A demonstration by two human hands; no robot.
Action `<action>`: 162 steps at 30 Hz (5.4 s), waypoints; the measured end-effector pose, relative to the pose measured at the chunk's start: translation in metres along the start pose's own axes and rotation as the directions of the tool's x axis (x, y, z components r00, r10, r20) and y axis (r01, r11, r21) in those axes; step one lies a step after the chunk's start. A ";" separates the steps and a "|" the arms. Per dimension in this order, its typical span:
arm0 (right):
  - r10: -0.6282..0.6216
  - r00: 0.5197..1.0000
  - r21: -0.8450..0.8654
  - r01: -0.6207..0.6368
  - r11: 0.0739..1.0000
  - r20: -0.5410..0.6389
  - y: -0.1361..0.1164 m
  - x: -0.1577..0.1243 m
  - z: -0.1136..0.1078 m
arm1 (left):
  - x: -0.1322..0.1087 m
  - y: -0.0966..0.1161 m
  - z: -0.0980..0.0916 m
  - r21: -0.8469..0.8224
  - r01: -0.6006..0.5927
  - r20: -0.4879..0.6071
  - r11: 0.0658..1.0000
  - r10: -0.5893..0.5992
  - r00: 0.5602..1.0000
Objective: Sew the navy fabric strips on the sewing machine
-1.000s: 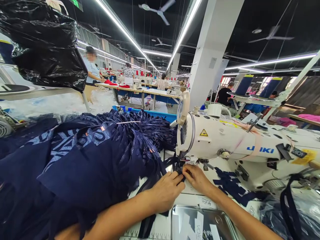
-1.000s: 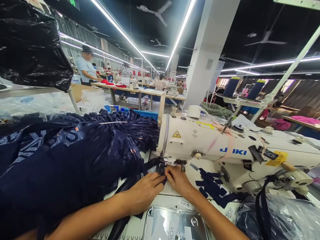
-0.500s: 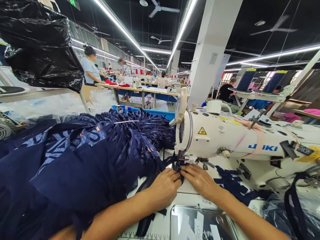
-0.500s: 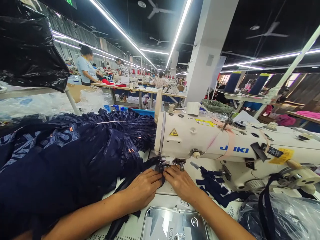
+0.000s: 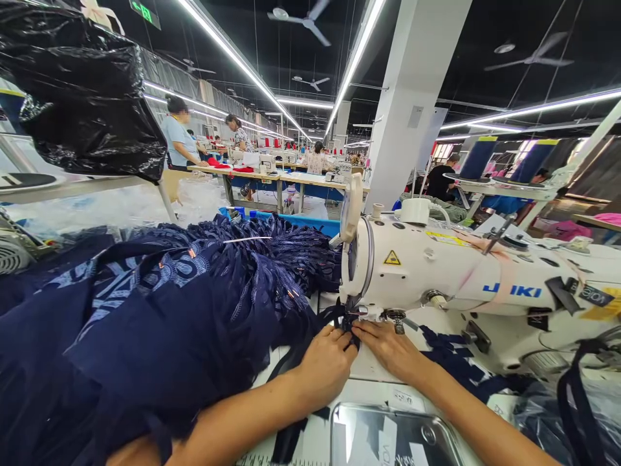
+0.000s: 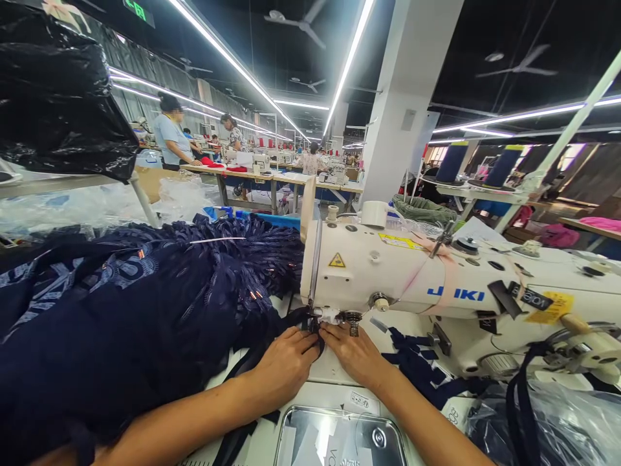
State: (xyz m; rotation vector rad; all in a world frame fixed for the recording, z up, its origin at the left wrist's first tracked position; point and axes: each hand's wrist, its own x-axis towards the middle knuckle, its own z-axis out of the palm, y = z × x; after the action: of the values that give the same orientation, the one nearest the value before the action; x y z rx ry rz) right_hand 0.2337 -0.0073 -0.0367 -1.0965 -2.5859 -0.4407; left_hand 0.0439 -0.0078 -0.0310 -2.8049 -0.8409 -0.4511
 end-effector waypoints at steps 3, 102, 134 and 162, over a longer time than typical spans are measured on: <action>0.008 1.000 -0.038 -0.008 0.999 0.014 0.000 0.001 0.000 | 0.004 0.000 0.001 0.017 0.010 0.021 1.000 -0.010 1.000; 0.145 0.987 0.029 -0.143 0.989 -0.071 0.004 0.018 0.002 | 0.013 -0.037 -0.016 0.221 0.096 0.193 0.970 -0.140 0.971; 0.313 0.931 -0.128 -0.339 0.932 -0.185 -0.012 0.020 0.035 | 0.034 -0.044 -0.015 0.099 0.158 0.194 0.983 -0.174 0.965; 0.460 0.885 -0.278 -0.460 0.843 -0.071 0.012 -0.051 -0.052 | -0.052 -0.025 -0.031 -0.256 -0.076 -0.014 0.964 0.075 0.997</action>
State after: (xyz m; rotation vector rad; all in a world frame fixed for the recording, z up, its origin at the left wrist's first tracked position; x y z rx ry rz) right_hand 0.2839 -0.0526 -0.0072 -1.7568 -2.1844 -0.7058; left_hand -0.0186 -0.0214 -0.0172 -3.0570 -0.7167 -0.5920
